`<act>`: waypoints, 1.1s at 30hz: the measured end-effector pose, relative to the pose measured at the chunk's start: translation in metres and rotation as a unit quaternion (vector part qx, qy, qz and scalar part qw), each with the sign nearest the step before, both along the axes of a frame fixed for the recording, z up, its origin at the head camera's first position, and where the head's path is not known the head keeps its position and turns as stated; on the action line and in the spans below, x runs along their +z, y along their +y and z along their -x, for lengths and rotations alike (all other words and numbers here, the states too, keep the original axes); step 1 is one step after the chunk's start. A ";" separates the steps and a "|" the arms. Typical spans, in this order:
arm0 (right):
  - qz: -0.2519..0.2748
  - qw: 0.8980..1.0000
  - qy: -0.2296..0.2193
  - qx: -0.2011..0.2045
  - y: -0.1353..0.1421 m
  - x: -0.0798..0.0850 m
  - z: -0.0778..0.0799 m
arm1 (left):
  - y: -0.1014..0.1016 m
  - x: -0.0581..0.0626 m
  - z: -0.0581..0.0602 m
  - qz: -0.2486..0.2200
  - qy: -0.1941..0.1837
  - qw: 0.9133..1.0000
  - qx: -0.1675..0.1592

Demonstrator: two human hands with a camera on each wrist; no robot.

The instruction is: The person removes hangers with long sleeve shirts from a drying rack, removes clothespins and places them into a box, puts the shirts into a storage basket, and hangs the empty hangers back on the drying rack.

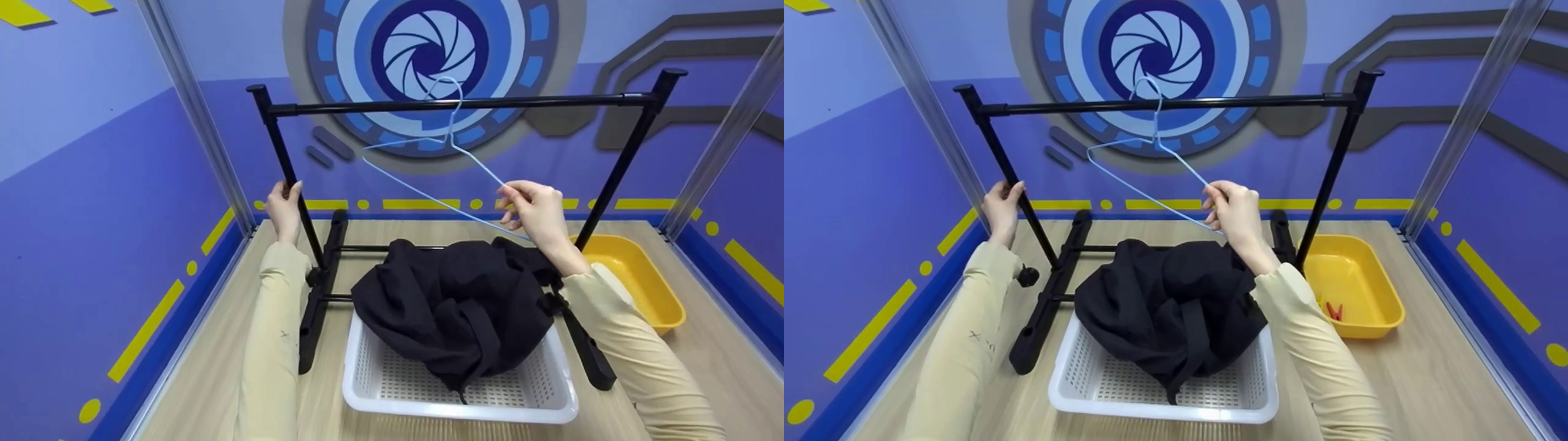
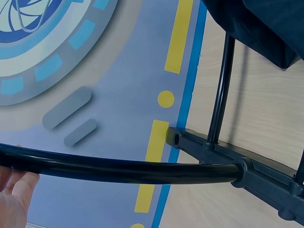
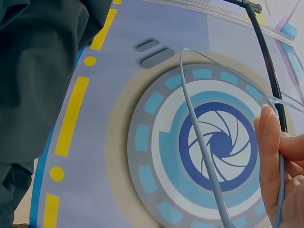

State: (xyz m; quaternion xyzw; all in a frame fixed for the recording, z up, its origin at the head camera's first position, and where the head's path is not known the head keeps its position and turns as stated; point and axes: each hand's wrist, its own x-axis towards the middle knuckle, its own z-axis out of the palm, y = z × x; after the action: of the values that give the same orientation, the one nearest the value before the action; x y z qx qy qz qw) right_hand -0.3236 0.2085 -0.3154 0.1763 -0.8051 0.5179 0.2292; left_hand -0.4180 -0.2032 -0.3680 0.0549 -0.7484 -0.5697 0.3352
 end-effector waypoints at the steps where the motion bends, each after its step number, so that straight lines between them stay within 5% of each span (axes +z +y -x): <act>1: 0.000 1.000 -0.002 0.000 -0.001 0.000 0.000 | 0.000 0.000 0.000 0.000 0.000 1.000 -0.002; 16: -0.007 0.999 -0.030 0.006 -0.023 0.016 -0.022 | -0.001 0.000 0.001 0.008 0.006 1.000 0.006; 27: 0.000 0.999 -0.049 0.015 -0.012 -0.014 0.005 | 0.000 -0.001 0.000 -0.002 0.007 1.000 0.000; 33: 0.014 0.999 -0.045 0.011 -0.012 -0.020 0.008 | 0.000 0.000 0.000 0.005 0.008 1.000 0.001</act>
State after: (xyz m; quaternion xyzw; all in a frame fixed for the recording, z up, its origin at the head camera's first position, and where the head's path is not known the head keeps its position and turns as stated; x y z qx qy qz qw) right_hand -0.3316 0.1968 -0.3349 0.1582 -0.8055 0.5389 0.1893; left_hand -0.4185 -0.2036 -0.3685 0.0494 -0.7485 -0.5663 0.3415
